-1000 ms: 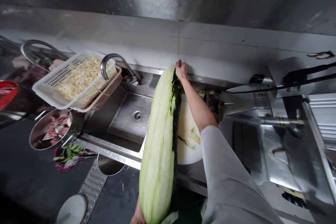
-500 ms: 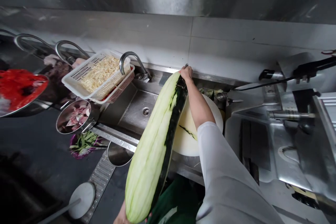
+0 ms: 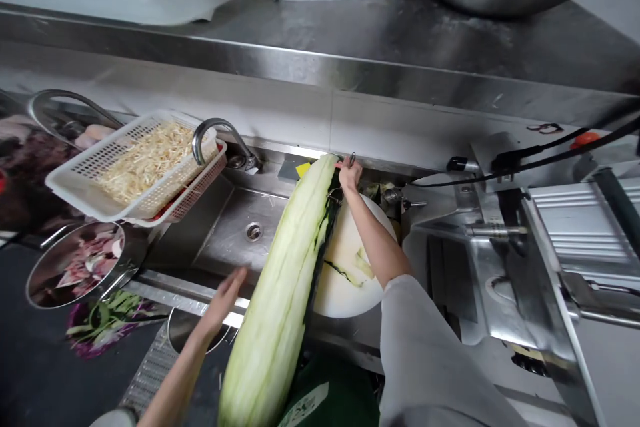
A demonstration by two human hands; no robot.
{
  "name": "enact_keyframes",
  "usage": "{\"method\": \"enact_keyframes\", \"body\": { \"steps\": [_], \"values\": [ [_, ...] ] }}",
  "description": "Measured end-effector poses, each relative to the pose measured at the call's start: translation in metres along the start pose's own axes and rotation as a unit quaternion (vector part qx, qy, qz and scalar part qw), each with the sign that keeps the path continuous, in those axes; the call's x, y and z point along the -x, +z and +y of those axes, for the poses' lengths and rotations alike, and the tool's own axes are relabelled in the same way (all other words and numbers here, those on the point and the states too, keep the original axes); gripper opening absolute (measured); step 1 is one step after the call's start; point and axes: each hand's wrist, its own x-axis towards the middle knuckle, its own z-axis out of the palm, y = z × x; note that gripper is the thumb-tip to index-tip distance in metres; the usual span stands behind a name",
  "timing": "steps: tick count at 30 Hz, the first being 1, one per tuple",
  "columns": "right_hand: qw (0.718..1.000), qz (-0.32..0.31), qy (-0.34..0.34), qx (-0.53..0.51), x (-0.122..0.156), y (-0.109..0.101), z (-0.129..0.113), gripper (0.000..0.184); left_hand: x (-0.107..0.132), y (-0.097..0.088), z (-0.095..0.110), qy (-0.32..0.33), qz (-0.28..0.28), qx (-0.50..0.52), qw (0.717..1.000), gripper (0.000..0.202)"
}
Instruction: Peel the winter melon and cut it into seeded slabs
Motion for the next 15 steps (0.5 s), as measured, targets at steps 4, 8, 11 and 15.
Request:
{"method": "enact_keyframes", "body": {
  "steps": [4, 8, 11, 15],
  "values": [
    [0.998, -0.003, 0.012, 0.056, 0.0, 0.008, 0.002, 0.035, -0.1, 0.034, 0.107, 0.126, 0.003, -0.104, 0.987, 0.089],
    [0.997, -0.008, 0.006, 0.077, -0.013, 0.016, 0.015, 0.042, -0.124, 0.074, 0.142, 0.119, -0.039, -0.18, 0.976, 0.109],
    [0.997, 0.007, 0.018, 0.072, -0.036, 0.018, 0.024, 0.044, -0.118, 0.083, 0.131, 0.135, -0.03, -0.181, 0.974, 0.109],
    [0.997, 0.046, 0.031, 0.053, -0.073, 0.026, 0.022, 0.044, -0.116, 0.077, 0.121, 0.142, -0.031, -0.167, 0.975, 0.109]
  ]
}}
